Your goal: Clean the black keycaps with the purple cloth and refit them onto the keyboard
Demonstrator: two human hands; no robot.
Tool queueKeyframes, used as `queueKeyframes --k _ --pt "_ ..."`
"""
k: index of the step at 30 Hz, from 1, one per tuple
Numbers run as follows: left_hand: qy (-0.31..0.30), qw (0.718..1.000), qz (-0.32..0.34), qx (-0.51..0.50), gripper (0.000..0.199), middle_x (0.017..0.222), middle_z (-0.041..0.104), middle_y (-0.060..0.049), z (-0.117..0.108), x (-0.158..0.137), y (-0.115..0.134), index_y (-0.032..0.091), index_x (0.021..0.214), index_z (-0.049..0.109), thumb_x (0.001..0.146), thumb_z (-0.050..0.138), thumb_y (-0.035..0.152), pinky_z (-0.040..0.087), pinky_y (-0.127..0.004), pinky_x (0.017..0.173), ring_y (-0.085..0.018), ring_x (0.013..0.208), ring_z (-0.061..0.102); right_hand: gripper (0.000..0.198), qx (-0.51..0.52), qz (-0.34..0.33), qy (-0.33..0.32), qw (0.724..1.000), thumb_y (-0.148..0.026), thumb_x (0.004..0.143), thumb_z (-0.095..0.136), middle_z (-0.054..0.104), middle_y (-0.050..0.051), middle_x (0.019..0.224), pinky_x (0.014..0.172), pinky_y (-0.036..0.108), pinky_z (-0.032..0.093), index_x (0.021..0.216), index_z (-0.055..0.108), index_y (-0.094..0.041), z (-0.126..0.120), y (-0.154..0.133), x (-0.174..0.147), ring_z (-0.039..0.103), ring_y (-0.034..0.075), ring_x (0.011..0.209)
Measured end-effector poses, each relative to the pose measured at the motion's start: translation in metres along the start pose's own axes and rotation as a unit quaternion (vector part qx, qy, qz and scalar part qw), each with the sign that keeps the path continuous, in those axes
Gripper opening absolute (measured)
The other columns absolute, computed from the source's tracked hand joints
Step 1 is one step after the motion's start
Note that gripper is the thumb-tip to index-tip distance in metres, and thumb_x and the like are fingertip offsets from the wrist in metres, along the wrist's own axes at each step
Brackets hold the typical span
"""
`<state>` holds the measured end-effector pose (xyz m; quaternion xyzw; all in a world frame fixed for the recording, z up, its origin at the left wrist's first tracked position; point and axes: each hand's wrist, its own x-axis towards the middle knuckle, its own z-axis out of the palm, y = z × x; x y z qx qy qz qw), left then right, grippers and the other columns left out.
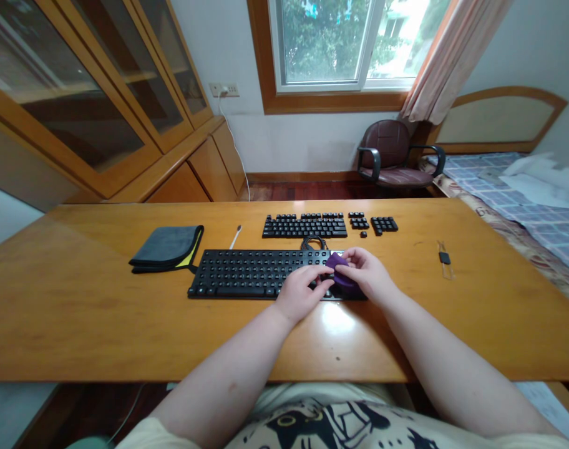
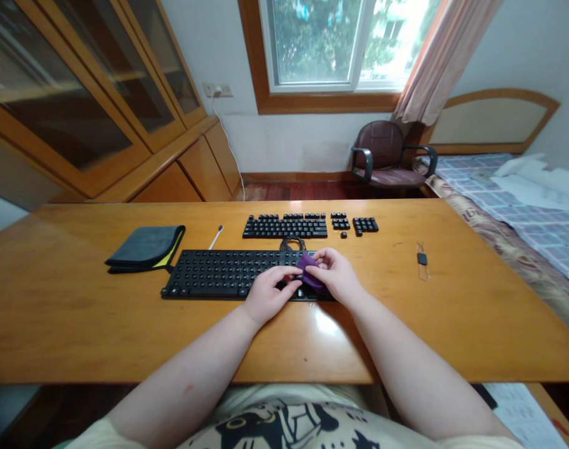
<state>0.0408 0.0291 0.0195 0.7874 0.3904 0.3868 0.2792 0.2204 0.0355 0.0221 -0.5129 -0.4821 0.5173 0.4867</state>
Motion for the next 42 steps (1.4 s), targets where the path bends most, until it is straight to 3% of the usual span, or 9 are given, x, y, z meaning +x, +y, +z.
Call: queueKeyframes --k 5,9,11,15,17,26,30,35,42 --pt "0.029 0.997 -0.051 -0.055 0.027 0.098 0.066 -0.003 0.003 0.001 -0.003 0.021 0.106 0.058 0.079 0.058 0.024 0.05 -0.028 0.079 -0.014 0.084 0.062 0.024 0.133 0.081 -0.091 0.984 -0.035 0.068 0.067 0.059 -0.001 0.063 0.049 0.024 0.046 0.083 0.062 -0.017 0.004 -0.004 -0.004 0.054 0.01 0.051" --pt "0.054 0.989 -0.091 -0.107 0.02 0.092 0.066 -0.003 0.006 0.002 -0.007 0.019 0.096 0.06 0.076 0.061 0.023 0.051 -0.028 0.077 -0.014 0.081 0.063 0.033 0.101 0.06 -0.12 0.986 -0.031 0.063 0.073 0.063 0.0 0.07 0.051 0.025 0.048 0.093 0.065 -0.02 0.003 -0.004 -0.005 0.056 0.011 0.051" --pt "0.06 0.985 -0.098 -0.129 0.017 0.088 0.066 -0.002 0.008 0.002 -0.009 0.019 0.092 0.062 0.075 0.062 0.021 0.052 -0.028 0.076 -0.014 0.077 0.062 0.035 0.052 0.023 -0.112 0.992 -0.031 0.06 0.075 0.065 0.0 0.072 0.053 0.026 0.049 0.093 0.066 -0.02 0.003 -0.002 -0.004 0.056 0.011 0.054" --pt "0.104 0.972 -0.106 -0.179 0.015 0.093 0.066 -0.005 0.015 0.001 -0.014 0.019 0.086 0.067 0.071 0.065 0.02 0.053 -0.028 0.071 -0.015 0.077 0.062 0.026 -0.04 -0.106 -0.064 0.992 -0.031 0.059 0.077 0.067 0.005 0.093 0.079 0.035 0.049 0.083 0.072 -0.024 0.002 0.002 -0.001 0.061 0.02 0.087" --pt "0.117 0.964 -0.12 -0.207 0.013 0.091 0.067 -0.005 0.018 0.0 -0.015 0.018 0.083 0.068 0.069 0.067 0.021 0.053 -0.028 0.071 -0.015 0.077 0.063 0.024 -0.073 -0.133 -0.064 0.986 -0.031 0.059 0.077 0.068 0.005 0.093 0.084 0.037 0.047 0.082 0.073 -0.026 0.001 0.003 0.0 0.061 0.022 0.091" --pt "0.113 0.95 -0.166 -0.238 0.014 0.083 0.072 -0.004 0.015 0.0 -0.006 0.019 0.081 0.072 0.067 0.068 0.019 0.053 -0.033 0.08 -0.018 0.079 0.066 0.006 -0.086 -0.14 -0.037 0.986 -0.029 0.063 0.073 0.068 0.003 0.07 0.067 0.033 0.049 0.065 0.071 -0.024 0.001 0.003 -0.004 0.061 0.019 0.069" --pt "0.109 0.942 -0.173 -0.266 0.016 0.088 0.071 -0.005 0.017 0.0 -0.005 0.017 0.083 0.071 0.068 0.067 0.019 0.052 -0.033 0.083 -0.017 0.083 0.065 0.008 -0.093 -0.122 -0.02 0.988 -0.03 0.068 0.069 0.067 0.002 0.069 0.067 0.032 0.048 0.068 0.069 -0.022 0.005 -0.002 -0.006 0.06 0.018 0.066" --pt "0.087 0.904 -0.201 -0.368 0.033 0.085 0.068 -0.004 0.024 0.001 -0.006 0.014 0.086 0.061 0.057 0.076 0.018 0.053 -0.03 0.077 -0.016 0.08 0.065 0.01 -0.068 -0.092 -0.039 0.993 -0.03 0.069 0.067 0.066 0.002 0.07 0.067 0.031 0.048 0.072 0.066 -0.02 0.008 -0.003 -0.008 0.06 0.017 0.067" --pt "0.088 0.905 -0.175 -0.378 0.027 0.096 0.065 -0.007 0.018 0.004 -0.006 0.016 0.092 0.063 0.065 0.07 0.017 0.049 -0.034 0.087 -0.017 0.09 0.062 0.02 0.01 -0.079 -0.021 0.997 -0.034 0.063 0.072 0.066 0.001 0.07 0.063 0.029 0.049 0.073 0.065 -0.019 0.005 0.004 -0.003 0.06 0.015 0.065"
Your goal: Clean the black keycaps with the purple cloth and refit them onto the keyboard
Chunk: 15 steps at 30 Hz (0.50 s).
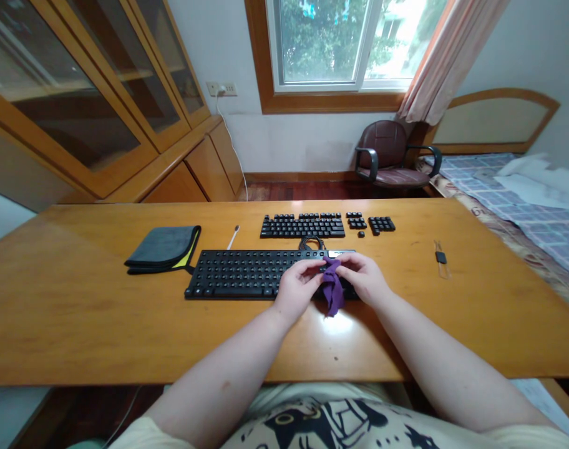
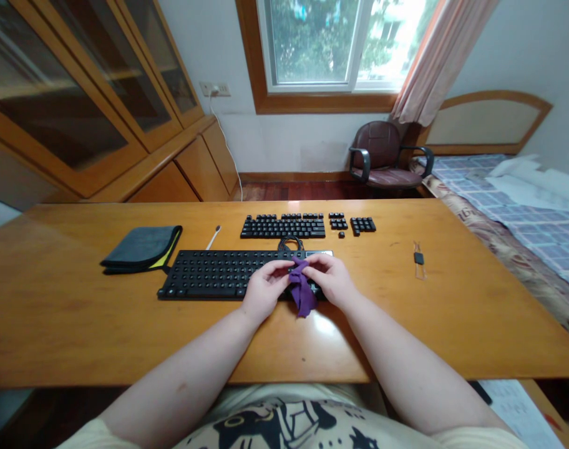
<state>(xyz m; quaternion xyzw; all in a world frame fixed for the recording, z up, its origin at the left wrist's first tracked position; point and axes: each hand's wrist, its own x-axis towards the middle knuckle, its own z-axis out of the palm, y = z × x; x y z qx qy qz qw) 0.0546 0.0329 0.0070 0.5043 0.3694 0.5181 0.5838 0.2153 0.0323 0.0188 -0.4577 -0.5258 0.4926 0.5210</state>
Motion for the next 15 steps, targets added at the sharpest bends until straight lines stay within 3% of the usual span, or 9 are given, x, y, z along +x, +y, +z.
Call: queueKeyframes --k 8,15 --pt "0.006 1.0 -0.007 -0.002 0.023 0.083 0.064 -0.003 -0.0008 0.0012 -0.0004 0.016 0.086 0.061 0.064 0.069 0.014 0.051 -0.03 0.08 -0.014 0.081 0.062 0.014 -0.095 -0.07 -0.032 0.992 -0.03 0.069 0.07 0.067 0.004 0.078 0.07 0.032 0.05 0.078 0.067 -0.02 -0.001 0.002 -0.0011 0.062 0.018 0.074" --pt "0.011 0.995 0.072 0.075 0.019 0.095 0.061 -0.006 -0.0043 0.003 0.0021 0.018 0.083 0.07 0.065 0.069 0.013 0.052 -0.029 0.081 -0.017 0.091 0.06 0.01 -0.142 -0.124 -0.037 0.981 -0.029 0.073 0.067 0.068 0.005 0.083 0.072 0.032 0.051 0.08 0.068 -0.022 -0.004 -0.0004 -0.0026 0.062 0.019 0.079"
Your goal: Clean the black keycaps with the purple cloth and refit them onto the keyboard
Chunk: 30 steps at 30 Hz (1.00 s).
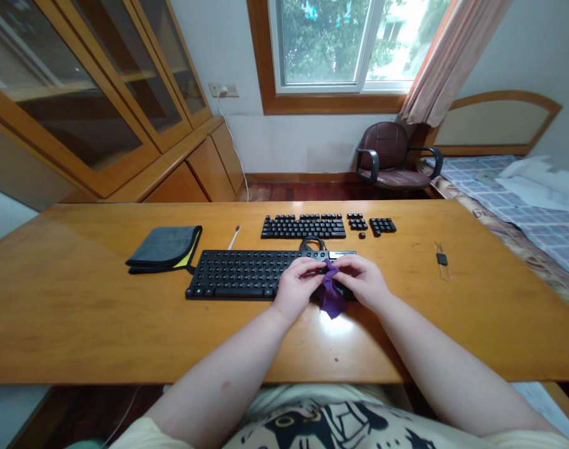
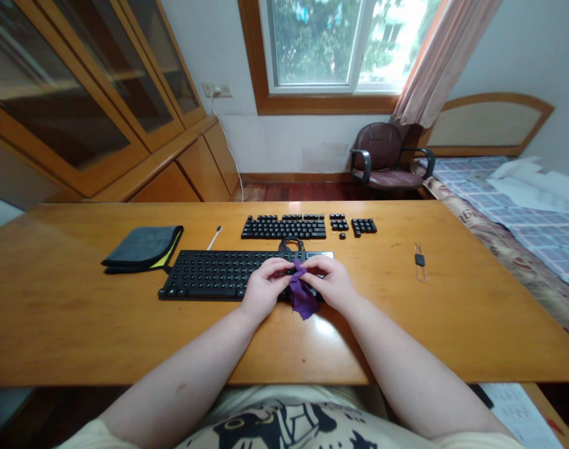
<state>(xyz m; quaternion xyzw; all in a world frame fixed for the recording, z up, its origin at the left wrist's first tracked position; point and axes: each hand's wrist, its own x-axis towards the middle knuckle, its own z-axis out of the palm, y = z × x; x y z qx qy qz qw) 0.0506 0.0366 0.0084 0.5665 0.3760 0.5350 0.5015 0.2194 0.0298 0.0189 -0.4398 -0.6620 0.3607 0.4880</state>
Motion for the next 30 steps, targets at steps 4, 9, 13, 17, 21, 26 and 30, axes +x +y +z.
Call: queueKeyframes --k 4,9,13,17,21,26,30 --pt "0.004 0.998 -0.046 -0.041 0.03 0.097 0.067 -0.007 0.0003 0.0003 -0.0004 0.018 0.096 0.066 0.066 0.068 0.014 0.052 -0.034 0.082 -0.018 0.088 0.063 0.011 -0.017 0.005 0.017 1.0 -0.029 0.074 0.067 0.068 0.005 0.084 0.071 0.032 0.052 0.083 0.069 -0.022 -0.0001 -0.0008 -0.0002 0.063 0.019 0.08" --pt "0.021 1.0 -0.001 -0.002 0.018 0.098 0.064 -0.007 -0.0022 0.001 0.001 0.018 0.084 0.07 0.067 0.068 0.015 0.052 -0.033 0.085 -0.018 0.093 0.062 0.013 -0.034 -0.002 0.023 0.999 -0.029 0.074 0.067 0.068 0.006 0.086 0.071 0.032 0.053 0.085 0.069 -0.022 -0.0011 -0.0019 0.0002 0.063 0.019 0.082" --pt "0.006 1.0 0.009 0.022 0.022 0.098 0.064 -0.006 -0.0037 0.0001 -0.0005 0.02 0.089 0.07 0.067 0.068 0.014 0.052 -0.032 0.084 -0.017 0.09 0.062 0.018 -0.041 -0.017 -0.003 0.999 -0.027 0.074 0.066 0.068 0.006 0.091 0.072 0.032 0.053 0.092 0.069 -0.024 -0.003 -0.0013 0.0009 0.063 0.02 0.086" --pt "-0.001 0.999 -0.047 -0.027 0.028 0.094 0.069 -0.006 -0.0008 -0.0015 -0.0021 0.018 0.093 0.067 0.066 0.068 0.013 0.053 -0.034 0.084 -0.017 0.087 0.065 0.022 -0.036 -0.023 -0.024 0.999 -0.025 0.072 0.068 0.068 0.005 0.094 0.073 0.032 0.053 0.093 0.069 -0.025 -0.0023 0.0014 0.0005 0.063 0.02 0.086" --pt "-0.002 0.997 -0.074 -0.029 0.022 0.087 0.071 -0.006 0.0007 -0.0021 0.0 0.016 0.086 0.068 0.064 0.069 0.014 0.054 -0.033 0.081 -0.018 0.082 0.067 0.013 -0.01 -0.026 0.004 1.0 -0.025 0.067 0.072 0.069 0.005 0.082 0.07 0.031 0.054 0.081 0.072 -0.024 -0.0002 0.0039 -0.0001 0.064 0.019 0.078" --pt "-0.012 0.995 -0.091 -0.033 0.019 0.085 0.072 -0.005 0.0002 -0.0025 0.0015 0.016 0.083 0.069 0.064 0.069 0.015 0.055 -0.033 0.08 -0.018 0.08 0.068 0.004 0.007 -0.016 0.001 1.0 -0.025 0.069 0.07 0.069 0.003 0.072 0.064 0.03 0.053 0.072 0.072 -0.023 -0.0017 0.001 0.002 0.063 0.017 0.067" --pt "-0.018 0.996 -0.082 -0.036 0.019 0.089 0.072 -0.006 -0.0001 -0.0019 -0.0027 0.016 0.085 0.068 0.067 0.067 0.015 0.054 -0.035 0.084 -0.018 0.084 0.067 0.006 -0.035 -0.012 -0.006 0.999 -0.024 0.074 0.065 0.069 0.003 0.074 0.068 0.032 0.051 0.075 0.071 -0.023 -0.0029 -0.0009 0.0035 0.063 0.018 0.07"
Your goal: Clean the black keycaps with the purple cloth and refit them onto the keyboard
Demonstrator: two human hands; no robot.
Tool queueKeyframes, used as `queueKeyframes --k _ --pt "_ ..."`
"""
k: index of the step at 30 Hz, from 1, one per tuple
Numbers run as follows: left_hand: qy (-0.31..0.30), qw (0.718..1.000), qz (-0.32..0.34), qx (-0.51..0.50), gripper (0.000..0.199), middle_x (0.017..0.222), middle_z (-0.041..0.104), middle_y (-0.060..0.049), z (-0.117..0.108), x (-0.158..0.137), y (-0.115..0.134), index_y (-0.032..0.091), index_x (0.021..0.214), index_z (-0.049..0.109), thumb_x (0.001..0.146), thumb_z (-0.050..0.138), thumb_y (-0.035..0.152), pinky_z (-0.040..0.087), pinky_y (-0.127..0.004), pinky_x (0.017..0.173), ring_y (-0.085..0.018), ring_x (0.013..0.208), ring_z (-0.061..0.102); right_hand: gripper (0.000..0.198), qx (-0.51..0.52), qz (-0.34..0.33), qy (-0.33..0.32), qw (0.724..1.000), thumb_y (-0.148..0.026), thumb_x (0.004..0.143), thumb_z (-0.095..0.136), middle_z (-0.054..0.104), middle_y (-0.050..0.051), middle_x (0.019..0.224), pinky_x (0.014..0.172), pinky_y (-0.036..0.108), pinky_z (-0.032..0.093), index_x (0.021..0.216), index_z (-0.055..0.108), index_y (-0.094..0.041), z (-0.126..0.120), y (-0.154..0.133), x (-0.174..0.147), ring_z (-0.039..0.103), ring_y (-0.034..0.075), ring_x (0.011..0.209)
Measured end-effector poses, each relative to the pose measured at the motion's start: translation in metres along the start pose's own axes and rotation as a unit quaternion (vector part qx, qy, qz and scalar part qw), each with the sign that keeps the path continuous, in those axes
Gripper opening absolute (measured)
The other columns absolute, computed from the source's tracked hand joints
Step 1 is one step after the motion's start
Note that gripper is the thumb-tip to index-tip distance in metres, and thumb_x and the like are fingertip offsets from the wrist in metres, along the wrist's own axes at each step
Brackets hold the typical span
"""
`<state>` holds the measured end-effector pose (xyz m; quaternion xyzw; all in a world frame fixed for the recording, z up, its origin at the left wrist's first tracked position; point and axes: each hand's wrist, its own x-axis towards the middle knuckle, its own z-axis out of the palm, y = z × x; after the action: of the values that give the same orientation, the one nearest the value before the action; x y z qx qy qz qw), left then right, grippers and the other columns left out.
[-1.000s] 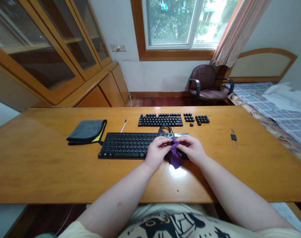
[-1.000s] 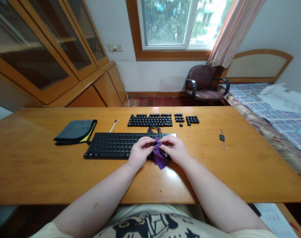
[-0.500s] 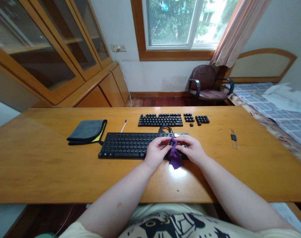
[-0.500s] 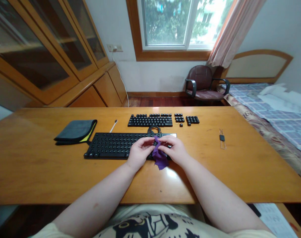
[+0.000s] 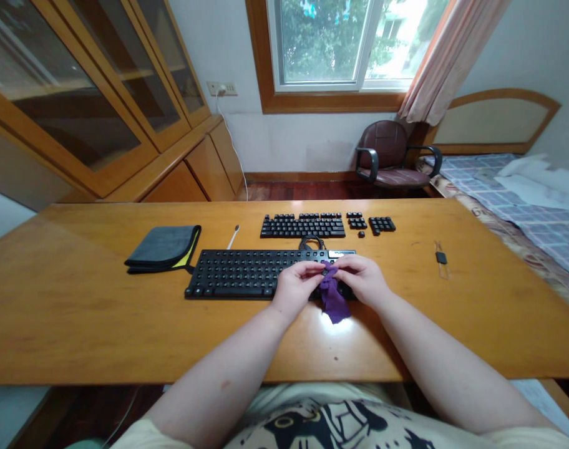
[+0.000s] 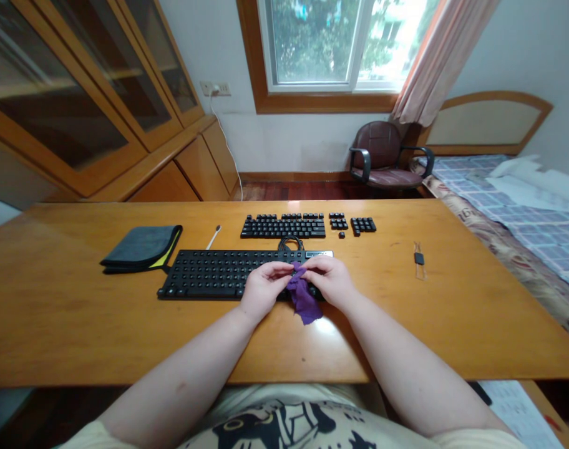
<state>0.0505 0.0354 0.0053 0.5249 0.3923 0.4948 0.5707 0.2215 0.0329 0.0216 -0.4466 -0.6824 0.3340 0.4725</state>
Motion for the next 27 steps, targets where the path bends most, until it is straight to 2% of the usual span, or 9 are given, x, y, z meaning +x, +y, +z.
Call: queueKeyframes --k 7,12,16,21,24,27 --pt "-0.025 0.999 0.018 -0.01 0.028 0.099 0.069 -0.008 -0.001 0.002 -0.003 0.015 0.094 0.065 0.066 0.069 0.017 0.05 -0.035 0.089 -0.018 0.091 0.065 0.009 -0.053 0.007 0.005 0.999 -0.024 0.078 0.06 0.068 0.004 0.08 0.073 0.034 0.049 0.08 0.068 -0.022 0.001 -0.001 -0.001 0.062 0.02 0.077" --pt "-0.017 0.998 0.052 0.024 0.015 0.089 0.067 -0.006 -0.002 0.001 0.0 0.015 0.077 0.058 0.067 0.069 0.016 0.05 -0.034 0.086 -0.018 0.088 0.064 0.009 -0.018 0.01 -0.017 1.0 -0.028 0.077 0.062 0.068 0.004 0.081 0.071 0.032 0.049 0.081 0.067 -0.022 0.0 -0.001 -0.001 0.062 0.019 0.078" --pt "0.0 0.992 0.099 0.073 0.02 0.089 0.065 -0.005 -0.003 0.001 0.003 0.017 0.069 0.048 0.067 0.067 0.014 0.048 -0.035 0.086 -0.017 0.089 0.062 0.009 -0.003 -0.007 -0.029 1.0 -0.027 0.077 0.062 0.066 0.005 0.083 0.069 0.031 0.05 0.081 0.065 -0.02 -0.004 -0.005 -0.001 0.061 0.018 0.078" --pt "0.03 0.984 0.126 0.122 0.024 0.087 0.062 -0.004 -0.004 0.001 0.002 0.018 0.067 0.044 0.065 0.068 0.014 0.049 -0.033 0.08 -0.018 0.087 0.061 0.005 0.013 -0.021 -0.063 0.998 -0.022 0.076 0.06 0.063 0.006 0.087 0.072 0.033 0.051 0.08 0.06 -0.02 -0.007 -0.011 -0.001 0.061 0.019 0.083" --pt "0.026 0.983 0.129 0.129 0.022 0.084 0.062 -0.004 -0.005 0.001 0.0 0.019 0.067 0.044 0.065 0.066 0.013 0.049 -0.032 0.077 -0.017 0.084 0.061 0.008 0.031 -0.002 -0.053 0.998 -0.025 0.074 0.063 0.062 0.006 0.089 0.07 0.032 0.051 0.077 0.057 -0.02 -0.003 -0.009 -0.002 0.061 0.019 0.084" --pt "0.018 0.98 0.127 0.153 0.02 0.08 0.061 -0.002 -0.006 0.0 -0.001 0.019 0.066 0.046 0.066 0.065 0.013 0.049 -0.032 0.076 -0.018 0.083 0.062 0.017 0.047 0.045 -0.049 0.997 -0.029 0.07 0.068 0.063 0.005 0.087 0.068 0.031 0.052 0.079 0.057 -0.019 0.005 -0.004 -0.003 0.061 0.018 0.08"
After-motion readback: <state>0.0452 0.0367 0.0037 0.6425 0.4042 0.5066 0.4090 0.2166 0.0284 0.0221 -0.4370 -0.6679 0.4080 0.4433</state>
